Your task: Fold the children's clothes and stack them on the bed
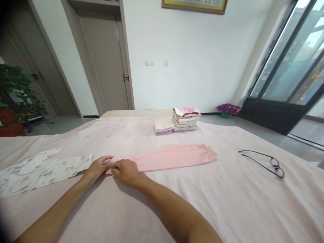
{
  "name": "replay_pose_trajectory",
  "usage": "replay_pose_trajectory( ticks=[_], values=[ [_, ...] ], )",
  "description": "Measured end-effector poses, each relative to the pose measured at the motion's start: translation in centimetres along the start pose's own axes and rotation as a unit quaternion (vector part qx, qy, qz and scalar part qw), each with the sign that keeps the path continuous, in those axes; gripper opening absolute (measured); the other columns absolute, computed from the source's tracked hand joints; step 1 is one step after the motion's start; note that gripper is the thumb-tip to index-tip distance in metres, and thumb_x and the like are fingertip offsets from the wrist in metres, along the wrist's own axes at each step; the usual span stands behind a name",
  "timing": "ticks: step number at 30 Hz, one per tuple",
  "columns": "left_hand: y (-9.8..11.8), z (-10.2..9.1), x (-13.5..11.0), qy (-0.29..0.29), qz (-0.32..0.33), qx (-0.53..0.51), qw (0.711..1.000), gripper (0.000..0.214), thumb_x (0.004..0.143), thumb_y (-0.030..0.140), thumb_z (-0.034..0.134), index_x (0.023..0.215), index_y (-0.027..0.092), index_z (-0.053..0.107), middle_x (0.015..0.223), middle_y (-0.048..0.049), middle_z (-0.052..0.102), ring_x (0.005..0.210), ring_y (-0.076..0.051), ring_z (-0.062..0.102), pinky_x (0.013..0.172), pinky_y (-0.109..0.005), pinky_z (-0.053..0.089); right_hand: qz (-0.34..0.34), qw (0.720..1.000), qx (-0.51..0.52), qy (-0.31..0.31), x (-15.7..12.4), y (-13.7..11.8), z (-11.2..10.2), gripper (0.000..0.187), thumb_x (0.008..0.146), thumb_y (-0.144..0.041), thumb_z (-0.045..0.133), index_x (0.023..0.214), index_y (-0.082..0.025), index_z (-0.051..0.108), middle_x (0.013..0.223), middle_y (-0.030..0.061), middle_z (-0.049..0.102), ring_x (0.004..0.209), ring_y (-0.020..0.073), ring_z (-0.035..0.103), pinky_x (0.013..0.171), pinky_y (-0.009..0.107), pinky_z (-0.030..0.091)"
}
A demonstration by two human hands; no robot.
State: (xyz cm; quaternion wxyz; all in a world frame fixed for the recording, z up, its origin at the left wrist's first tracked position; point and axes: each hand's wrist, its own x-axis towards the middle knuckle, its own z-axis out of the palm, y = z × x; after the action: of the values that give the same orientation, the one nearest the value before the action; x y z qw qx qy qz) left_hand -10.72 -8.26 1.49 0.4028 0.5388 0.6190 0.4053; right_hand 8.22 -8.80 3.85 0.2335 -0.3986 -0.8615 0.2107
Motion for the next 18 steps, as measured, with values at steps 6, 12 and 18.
replay_pose_trajectory(
  ticks=[6, 12, 18],
  values=[
    [0.1, 1.0, -0.9, 0.092, 0.021, 0.145, 0.985, 0.053, 0.075, 0.042, 0.058, 0.123, 0.021, 0.057, 0.072, 0.0007, 0.067, 0.068, -0.023, 0.063, 0.062, -0.029, 0.042, 0.107, 0.986, -0.040, 0.125, -3.3, 8.8, -8.2, 0.030, 0.091, -0.022, 0.049, 0.114, -0.022, 0.069, 0.114, 0.0023, 0.071, 0.097, 0.0145, 0.064, 0.091, 0.025, 0.045],
    [0.8, 2.1, -2.0, 0.091, 0.049, 0.310, 0.945, 0.055, 0.086, 0.051, 0.047, 0.136, 0.027, 0.048, 0.104, -0.0069, 0.071, 0.090, -0.028, 0.067, 0.070, -0.030, 0.041, 0.390, 0.847, -0.269, 0.240, -11.2, 20.3, -20.7, 0.048, 0.091, -0.034, 0.049, 0.132, -0.011, 0.057, 0.132, 0.0214, 0.056, 0.120, 0.0323, 0.052, 0.098, 0.044, 0.042],
    [0.2, 1.9, -1.3, 0.090, 0.058, 0.274, 0.956, 0.051, 0.087, 0.053, 0.047, 0.132, 0.029, 0.054, 0.104, -0.0070, 0.071, 0.091, -0.027, 0.066, 0.075, -0.031, 0.044, 0.524, 0.810, -0.201, 0.172, -17.9, 25.6, -25.5, 0.047, 0.083, -0.054, 0.054, 0.100, -0.014, 0.072, 0.105, 0.0222, 0.067, 0.104, 0.0360, 0.061, 0.085, 0.048, 0.047]
  ],
)
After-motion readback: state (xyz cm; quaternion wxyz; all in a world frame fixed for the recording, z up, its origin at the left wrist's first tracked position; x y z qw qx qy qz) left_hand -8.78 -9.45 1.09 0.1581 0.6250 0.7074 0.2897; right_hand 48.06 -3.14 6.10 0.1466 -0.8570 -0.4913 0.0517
